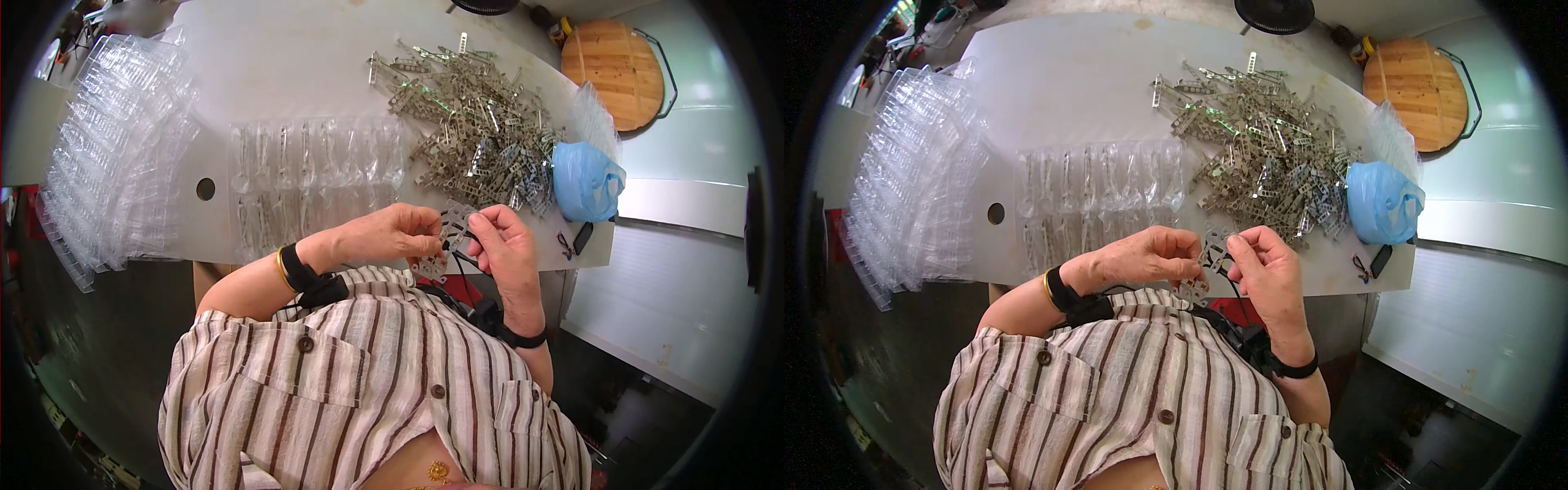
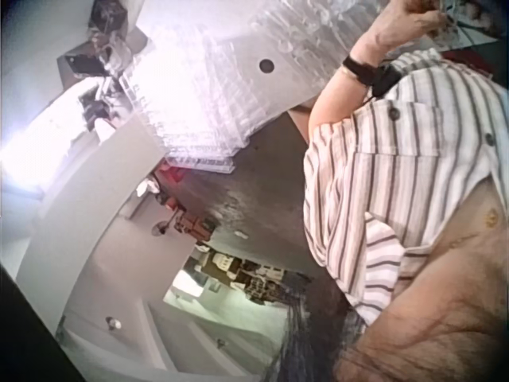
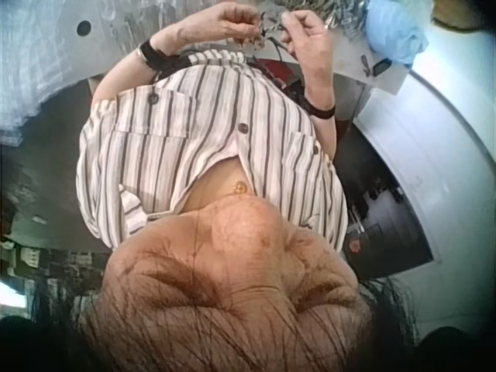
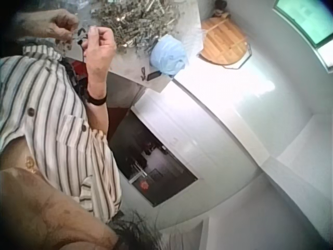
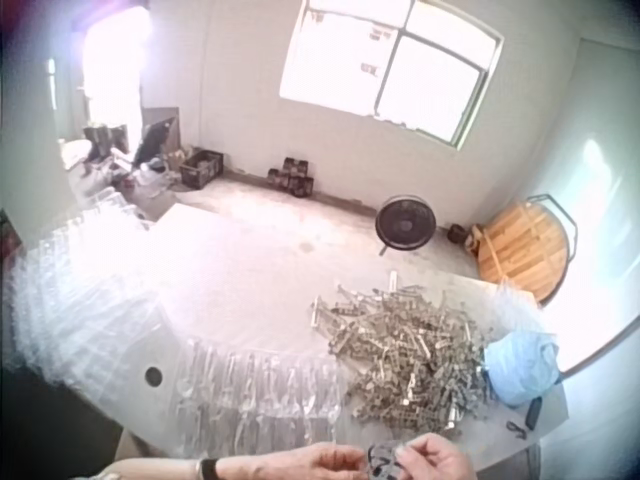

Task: The person picks up a metal bracket from a pile and places it into a plastic tray, then slides the tray into a plastic sleeve. The person then continues to pick up and inspect several more metal brackets from the pile.

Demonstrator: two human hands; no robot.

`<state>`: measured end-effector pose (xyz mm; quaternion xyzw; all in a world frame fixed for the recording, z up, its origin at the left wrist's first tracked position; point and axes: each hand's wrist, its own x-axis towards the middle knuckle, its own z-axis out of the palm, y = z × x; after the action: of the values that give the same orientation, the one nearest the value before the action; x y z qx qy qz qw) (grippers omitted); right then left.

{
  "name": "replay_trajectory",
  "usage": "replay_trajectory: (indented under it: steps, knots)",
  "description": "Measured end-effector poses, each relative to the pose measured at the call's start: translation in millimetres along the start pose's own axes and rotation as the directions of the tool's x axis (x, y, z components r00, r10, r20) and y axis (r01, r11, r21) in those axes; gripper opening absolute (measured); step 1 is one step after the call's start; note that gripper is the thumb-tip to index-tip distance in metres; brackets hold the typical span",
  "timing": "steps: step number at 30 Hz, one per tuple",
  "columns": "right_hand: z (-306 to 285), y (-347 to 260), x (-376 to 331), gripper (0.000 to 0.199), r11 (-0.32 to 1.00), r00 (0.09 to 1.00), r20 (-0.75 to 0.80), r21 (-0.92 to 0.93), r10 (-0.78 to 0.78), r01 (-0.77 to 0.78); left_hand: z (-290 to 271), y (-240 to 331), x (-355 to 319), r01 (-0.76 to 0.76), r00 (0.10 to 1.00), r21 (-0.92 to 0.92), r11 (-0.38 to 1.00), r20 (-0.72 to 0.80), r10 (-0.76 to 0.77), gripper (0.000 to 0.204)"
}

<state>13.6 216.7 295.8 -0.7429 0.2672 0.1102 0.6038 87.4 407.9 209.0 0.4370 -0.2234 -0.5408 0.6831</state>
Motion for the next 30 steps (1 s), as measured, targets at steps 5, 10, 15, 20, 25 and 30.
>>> replay_trajectory:
  steps: [5, 10, 15, 20, 25, 30]
  knots:
    - [4, 0, 2, 0.015, 1.0, 0.999, 0.027, -0.009, -0.018, 0.018, 1, -6, -2, -0.004, 1.0, 0.005, 1.0, -0.007, 0.004, 0.018]
    - [7, 9, 6, 0.017, 0.996, 0.995, 0.074, -0.063, -0.06, 0.065, 8, 2, -4, 0.047, 0.996, 0.05, 0.998, -0.074, -0.044, 0.019]
    - [11, 5, 14, 0.021, 0.992, 0.993, 0.085, -0.087, -0.082, 0.089, -5, 7, -6, 0.033, 0.994, 0.082, 0.996, -0.11, -0.024, 0.016]
    - [-4, 18, 27, 0.027, 0.995, 0.991, 0.094, -0.016, -0.098, 0.1, -42, 25, -18, -0.015, 0.953, -0.004, 1.0, -0.304, 0.014, 0.014]
    - [-7, 22, 21, 0.022, 0.994, 0.992, 0.12, -0.088, -0.05, 0.061, -195, -45, -21, -0.143, 0.763, 0.627, 0.766, -0.423, 0.489, 0.011]
    - [-14, 34, 20, 0.02, 0.999, 0.994, 0.11, -0.039, 0.001, 0.003, -369, -89, -33, -0.171, 0.596, 0.057, 0.984, -0.789, 0.149, 0.046]
